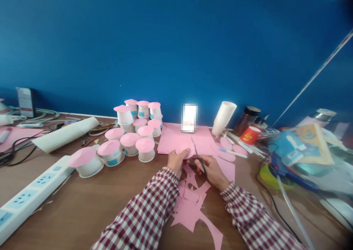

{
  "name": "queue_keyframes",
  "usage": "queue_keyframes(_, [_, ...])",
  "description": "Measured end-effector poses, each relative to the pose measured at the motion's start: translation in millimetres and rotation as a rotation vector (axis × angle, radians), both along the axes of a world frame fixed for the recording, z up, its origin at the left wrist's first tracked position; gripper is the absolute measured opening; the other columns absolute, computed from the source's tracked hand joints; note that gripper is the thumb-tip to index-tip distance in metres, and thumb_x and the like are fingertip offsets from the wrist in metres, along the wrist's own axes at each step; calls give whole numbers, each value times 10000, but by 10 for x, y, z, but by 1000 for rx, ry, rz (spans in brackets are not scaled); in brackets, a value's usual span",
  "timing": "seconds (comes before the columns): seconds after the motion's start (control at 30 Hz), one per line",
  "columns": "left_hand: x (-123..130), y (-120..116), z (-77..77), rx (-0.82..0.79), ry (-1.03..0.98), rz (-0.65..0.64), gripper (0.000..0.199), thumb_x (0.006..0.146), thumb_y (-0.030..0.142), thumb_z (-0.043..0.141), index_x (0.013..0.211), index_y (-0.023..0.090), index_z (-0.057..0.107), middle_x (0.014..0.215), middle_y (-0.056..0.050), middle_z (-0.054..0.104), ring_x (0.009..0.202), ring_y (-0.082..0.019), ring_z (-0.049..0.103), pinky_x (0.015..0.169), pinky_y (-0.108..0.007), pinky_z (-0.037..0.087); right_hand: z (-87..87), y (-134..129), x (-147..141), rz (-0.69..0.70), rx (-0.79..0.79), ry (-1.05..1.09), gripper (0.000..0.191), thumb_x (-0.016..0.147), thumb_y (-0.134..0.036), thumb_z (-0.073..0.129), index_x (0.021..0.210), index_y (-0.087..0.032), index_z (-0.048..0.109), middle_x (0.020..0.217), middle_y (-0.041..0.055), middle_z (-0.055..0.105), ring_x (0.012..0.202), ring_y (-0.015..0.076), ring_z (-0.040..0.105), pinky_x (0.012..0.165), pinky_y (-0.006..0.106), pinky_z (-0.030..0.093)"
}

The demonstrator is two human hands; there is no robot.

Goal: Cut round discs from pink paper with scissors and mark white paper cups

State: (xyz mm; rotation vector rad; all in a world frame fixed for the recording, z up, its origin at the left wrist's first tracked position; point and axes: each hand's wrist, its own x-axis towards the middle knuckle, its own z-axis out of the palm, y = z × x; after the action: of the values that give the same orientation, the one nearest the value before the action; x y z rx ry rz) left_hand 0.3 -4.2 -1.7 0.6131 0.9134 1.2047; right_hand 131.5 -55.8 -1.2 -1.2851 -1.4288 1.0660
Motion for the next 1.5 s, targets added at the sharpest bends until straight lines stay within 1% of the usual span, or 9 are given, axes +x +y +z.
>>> queue_keyframes(0.17, [-1, 8, 5, -7, -5, 8, 331, 587, 221, 765, 831, 55, 615, 667, -61, 612, 464, -89, 535, 364, -183, 413, -10, 6, 3, 2, 3, -11, 338, 805, -413, 567, 974, -130, 642, 525, -42, 505, 456, 80, 449, 453, 200, 387])
queue_keyframes(0.37, [-4, -5, 41, -13, -11, 22, 320, 577, 210, 769, 814, 55, 619, 655, -49, 607, 456, -81, 523, 360, -181, 412, 4, 0, 2, 1, 6, -23, 323, 801, -427, 564, 925, -141, 646, 527, -41, 492, 459, 82, 443, 450, 202, 385])
queue_keyframes(0.53, [-10, -27, 68, -13, -10, 23, 287, 603, 204, 747, 808, 52, 615, 627, -39, 599, 437, -74, 508, 358, -179, 410, 8, -3, 2, 2, 12, -29, 317, 804, -437, 559, 890, -143, 640, 529, -39, 488, 459, 87, 440, 457, 212, 388])
queue_keyframes(0.67, [-10, -25, 63, -22, -11, 35, 291, 601, 203, 746, 814, 52, 618, 625, -40, 601, 438, -75, 509, 360, -179, 411, 12, -3, 0, 6, 13, -30, 311, 804, -430, 558, 899, -145, 639, 525, -42, 485, 453, 88, 438, 454, 213, 388])
queue_keyframes(0.87, [-4, -11, 39, -25, -4, 54, 309, 603, 206, 741, 845, 51, 628, 679, -58, 627, 453, -73, 517, 379, -182, 424, 26, -11, -7, -2, 8, -35, 291, 799, -431, 564, 810, -146, 625, 517, -48, 476, 447, 77, 432, 447, 202, 375])
queue_keyframes(1.17, [-3, 17, -3, -22, 14, 71, 310, 596, 232, 752, 825, 60, 633, 680, -55, 627, 447, -67, 507, 396, -190, 436, 7, -5, -9, -16, -8, -44, 334, 786, -459, 568, 880, -143, 621, 520, -47, 484, 441, 85, 439, 444, 212, 384])
queue_keyframes(1.3, [-6, 11, 15, -20, 11, 93, 302, 586, 226, 760, 808, 62, 638, 699, -61, 632, 482, -73, 527, 413, -184, 443, 14, -8, -15, -13, 1, -47, 324, 791, -452, 562, 871, -144, 623, 507, -51, 475, 436, 82, 433, 441, 208, 386])
queue_keyframes(1.5, [-1, 4, 50, -46, 6, 114, 275, 581, 213, 761, 778, 67, 638, 671, -51, 626, 453, -64, 505, 406, -185, 431, 46, -12, -30, -24, -11, -59, 330, 781, -454, 564, 876, -145, 629, 505, -48, 481, 434, 85, 436, 436, 213, 393])
